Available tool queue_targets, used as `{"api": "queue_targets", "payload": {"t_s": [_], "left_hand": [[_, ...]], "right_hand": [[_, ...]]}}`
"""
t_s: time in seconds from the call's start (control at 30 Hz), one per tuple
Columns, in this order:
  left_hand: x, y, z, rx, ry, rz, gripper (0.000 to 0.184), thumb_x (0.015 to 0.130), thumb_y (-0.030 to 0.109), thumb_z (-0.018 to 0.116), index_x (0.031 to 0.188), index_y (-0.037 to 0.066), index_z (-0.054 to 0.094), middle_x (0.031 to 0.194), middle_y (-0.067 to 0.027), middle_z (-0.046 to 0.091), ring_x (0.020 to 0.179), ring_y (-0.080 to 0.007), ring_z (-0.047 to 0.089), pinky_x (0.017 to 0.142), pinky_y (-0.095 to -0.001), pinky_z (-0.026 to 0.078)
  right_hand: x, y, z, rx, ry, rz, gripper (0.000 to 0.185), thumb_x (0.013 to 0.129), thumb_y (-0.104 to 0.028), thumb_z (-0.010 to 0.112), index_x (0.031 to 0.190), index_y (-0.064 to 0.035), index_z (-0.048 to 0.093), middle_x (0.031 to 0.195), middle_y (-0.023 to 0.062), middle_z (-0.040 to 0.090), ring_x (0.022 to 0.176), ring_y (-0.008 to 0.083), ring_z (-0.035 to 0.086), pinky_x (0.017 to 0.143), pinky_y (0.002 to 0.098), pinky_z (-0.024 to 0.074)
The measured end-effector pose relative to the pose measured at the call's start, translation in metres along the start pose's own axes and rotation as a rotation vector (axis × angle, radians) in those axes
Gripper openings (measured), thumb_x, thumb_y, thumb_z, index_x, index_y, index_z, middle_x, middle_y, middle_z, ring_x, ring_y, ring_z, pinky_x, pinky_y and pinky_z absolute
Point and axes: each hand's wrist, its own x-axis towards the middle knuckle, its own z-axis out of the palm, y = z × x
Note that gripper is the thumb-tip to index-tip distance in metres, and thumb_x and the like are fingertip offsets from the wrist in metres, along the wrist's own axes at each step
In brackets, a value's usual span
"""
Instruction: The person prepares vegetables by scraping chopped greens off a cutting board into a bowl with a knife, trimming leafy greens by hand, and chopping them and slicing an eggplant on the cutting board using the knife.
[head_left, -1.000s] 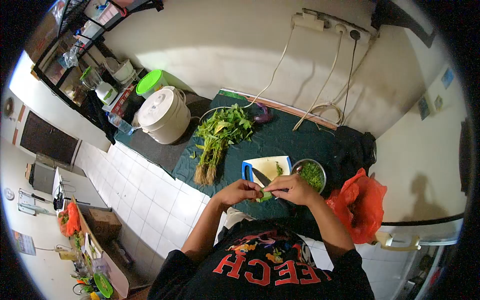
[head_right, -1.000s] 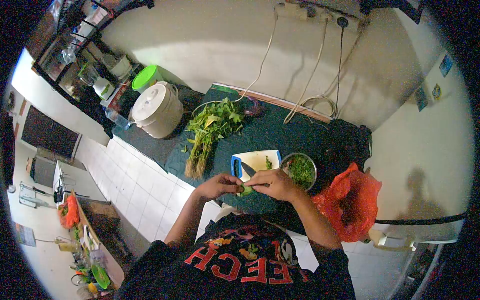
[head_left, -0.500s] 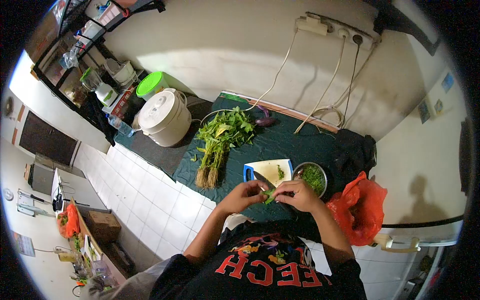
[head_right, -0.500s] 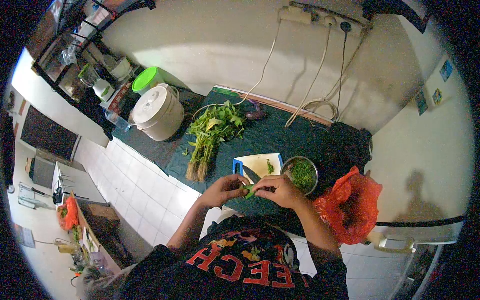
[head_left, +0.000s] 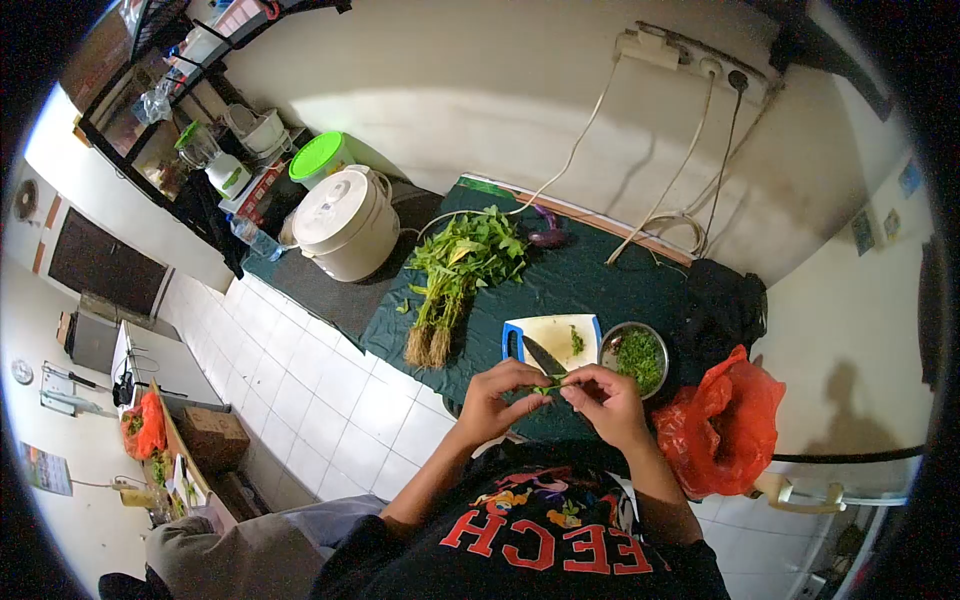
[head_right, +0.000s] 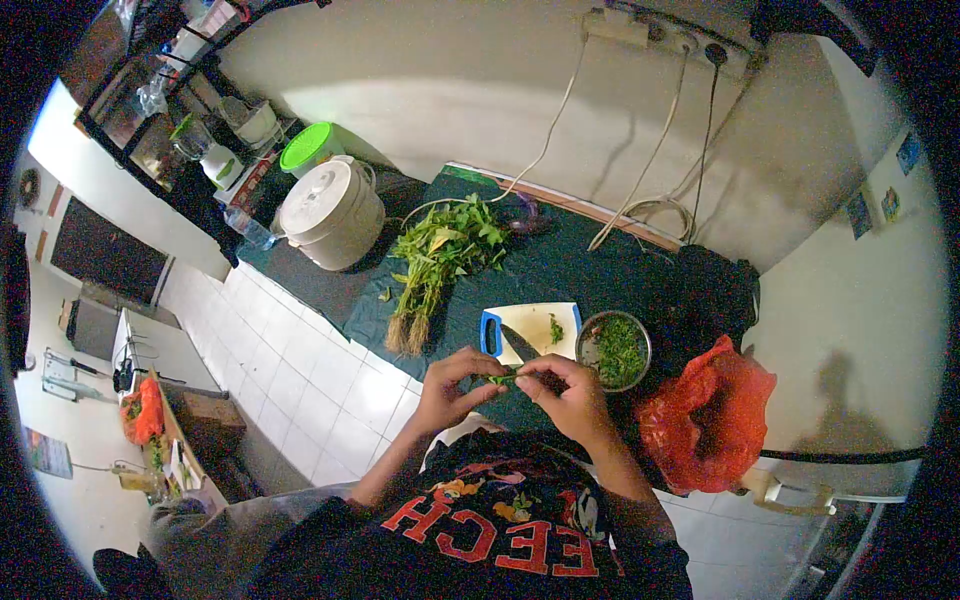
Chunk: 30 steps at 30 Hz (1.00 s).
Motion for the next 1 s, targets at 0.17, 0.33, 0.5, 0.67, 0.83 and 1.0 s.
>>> {"api": "queue_targets", "payload": {"t_s": [0.17,0.33,0.5,0.67,0.83,1.0], "left_hand": [[-0.004,-0.003,0.013,-0.057,0.083,0.021,0.017,0.082,0.003,0.075,0.098,0.000,0.070,0.105,-0.0134,0.071,0.098,-0.0256,0.066,0.089,-0.0371,0.049],[-0.005,-0.003,0.026,-0.388,0.181,-0.199,0.015,0.086,-0.003,0.070,0.101,-0.002,0.066,0.104,-0.0098,0.068,0.100,-0.0177,0.063,0.088,-0.0319,0.050],[0.002,0.005,0.029,-0.642,0.187,-0.244,0.023,0.090,-0.002,0.067,0.112,0.000,0.059,0.105,-0.0050,0.065,0.098,-0.0122,0.063,0.087,-0.0262,0.050],[0.005,0.003,0.022,-0.572,0.182,-0.361,0.018,0.090,0.001,0.068,0.106,0.001,0.061,0.098,-0.0034,0.066,0.092,-0.0110,0.062,0.081,-0.0253,0.050],[0.001,-0.001,0.014,-0.573,0.154,-0.304,0.011,0.092,0.003,0.066,0.102,0.000,0.064,0.100,-0.0062,0.066,0.094,-0.0136,0.062,0.085,-0.0282,0.049],[0.001,0.011,0.007,-0.414,0.088,-0.248,0.010,0.088,0.003,0.069,0.097,0.000,0.070,0.105,-0.0116,0.068,0.102,-0.0199,0.062,0.091,-0.0337,0.049]], "right_hand": [[-0.009,-0.010,0.001,-0.025,0.082,-0.085,0.014,0.085,-0.012,0.075,0.095,-0.0025,0.069,0.091,0.0045,0.070,0.084,0.0117,0.064,0.077,0.0271,0.0498],[-0.010,-0.009,0.005,-0.016,0.148,-0.214,0.015,0.084,-0.012,0.076,0.090,-0.0020,0.067,0.093,0.0054,0.070,0.084,0.0122,0.064,0.077,0.0277,0.0502],[-0.012,-0.015,0.005,-0.004,0.182,-0.116,0.015,0.086,-0.008,0.074,0.088,-0.0027,0.060,0.095,0.0037,0.064,0.083,0.0084,0.062,0.072,0.0230,0.0492],[-0.007,-0.017,0.006,0.130,0.220,-0.126,0.015,0.088,-0.007,0.071,0.086,-0.0026,0.057,0.092,0.0062,0.066,0.084,0.0109,0.062,0.076,0.0267,0.0502],[-0.004,-0.023,0.000,-0.109,0.104,-0.238,0.001,0.089,-0.001,0.062,0.089,-0.0017,0.061,0.091,0.0092,0.066,0.090,0.0186,0.065,0.080,0.0318,0.0500],[-0.003,-0.023,-0.002,-0.173,0.061,-0.333,0.009,0.087,0.002,0.061,0.092,-0.0024,0.067,0.092,0.0093,0.066,0.090,0.0211,0.064,0.079,0.0326,0.0494]]}}
